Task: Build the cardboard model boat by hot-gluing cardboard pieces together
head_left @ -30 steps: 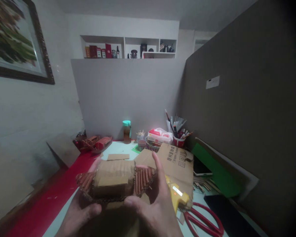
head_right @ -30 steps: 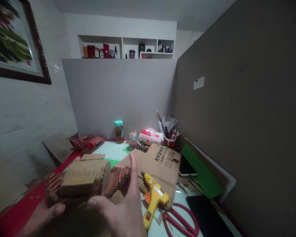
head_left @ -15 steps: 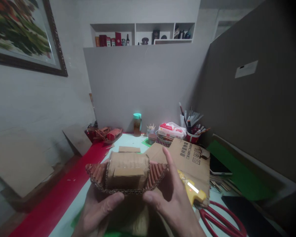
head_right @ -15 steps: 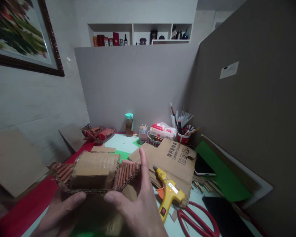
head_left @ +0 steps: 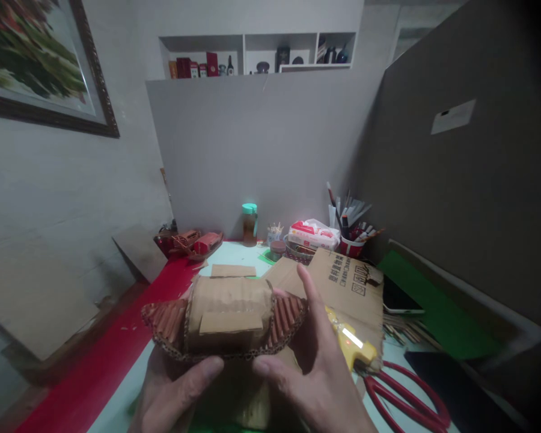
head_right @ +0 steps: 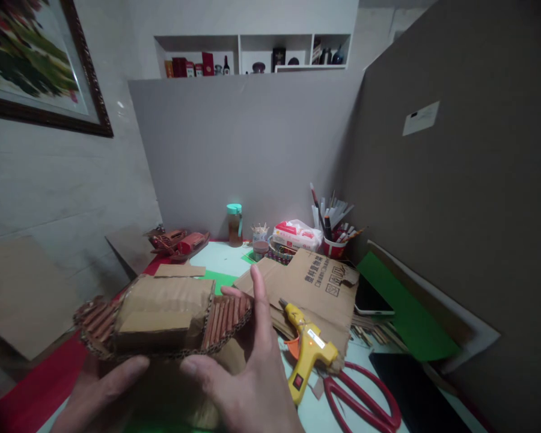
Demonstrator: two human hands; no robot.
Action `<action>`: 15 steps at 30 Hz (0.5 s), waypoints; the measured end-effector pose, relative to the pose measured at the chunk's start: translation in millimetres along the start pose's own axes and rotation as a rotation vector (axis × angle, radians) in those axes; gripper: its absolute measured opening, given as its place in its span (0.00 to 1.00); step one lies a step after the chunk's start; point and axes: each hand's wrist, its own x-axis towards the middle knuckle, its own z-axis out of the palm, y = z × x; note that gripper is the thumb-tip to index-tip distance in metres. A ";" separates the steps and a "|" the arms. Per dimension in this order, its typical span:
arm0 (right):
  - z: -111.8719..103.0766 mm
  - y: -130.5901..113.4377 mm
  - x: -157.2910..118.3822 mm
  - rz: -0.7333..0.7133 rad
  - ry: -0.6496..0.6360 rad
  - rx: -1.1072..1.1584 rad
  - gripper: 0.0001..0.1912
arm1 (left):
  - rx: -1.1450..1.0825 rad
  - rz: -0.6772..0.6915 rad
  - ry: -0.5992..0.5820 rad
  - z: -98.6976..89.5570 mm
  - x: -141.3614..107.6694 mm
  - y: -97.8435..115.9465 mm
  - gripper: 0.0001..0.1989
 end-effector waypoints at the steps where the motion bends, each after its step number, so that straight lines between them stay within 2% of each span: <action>1: -0.4 0.4 -0.1 -0.002 0.001 0.003 0.62 | 0.018 0.014 0.014 4.4 -0.4 0.0 0.50; 5: -5.1 6.1 -2.4 -0.061 0.003 -0.113 0.58 | -0.063 -0.009 0.016 11.0 5.5 4.4 0.49; 7: -8.2 10.5 -5.1 -0.125 0.003 -0.212 0.54 | -0.172 -0.078 0.011 8.0 13.3 9.8 0.43; 10: -10.8 15.3 -10.4 -0.217 -0.001 -0.302 0.48 | -0.320 -0.187 -0.021 3.5 24.7 19.9 0.28; 13: -10.4 15.7 -14.7 -0.338 -0.050 -0.359 0.48 | -0.266 -0.286 -0.130 0.6 30.2 26.7 0.18; 15: -9.8 13.9 -15.0 -0.435 -0.080 -0.412 0.46 | -0.169 -0.359 -0.123 -2.6 31.5 27.0 0.16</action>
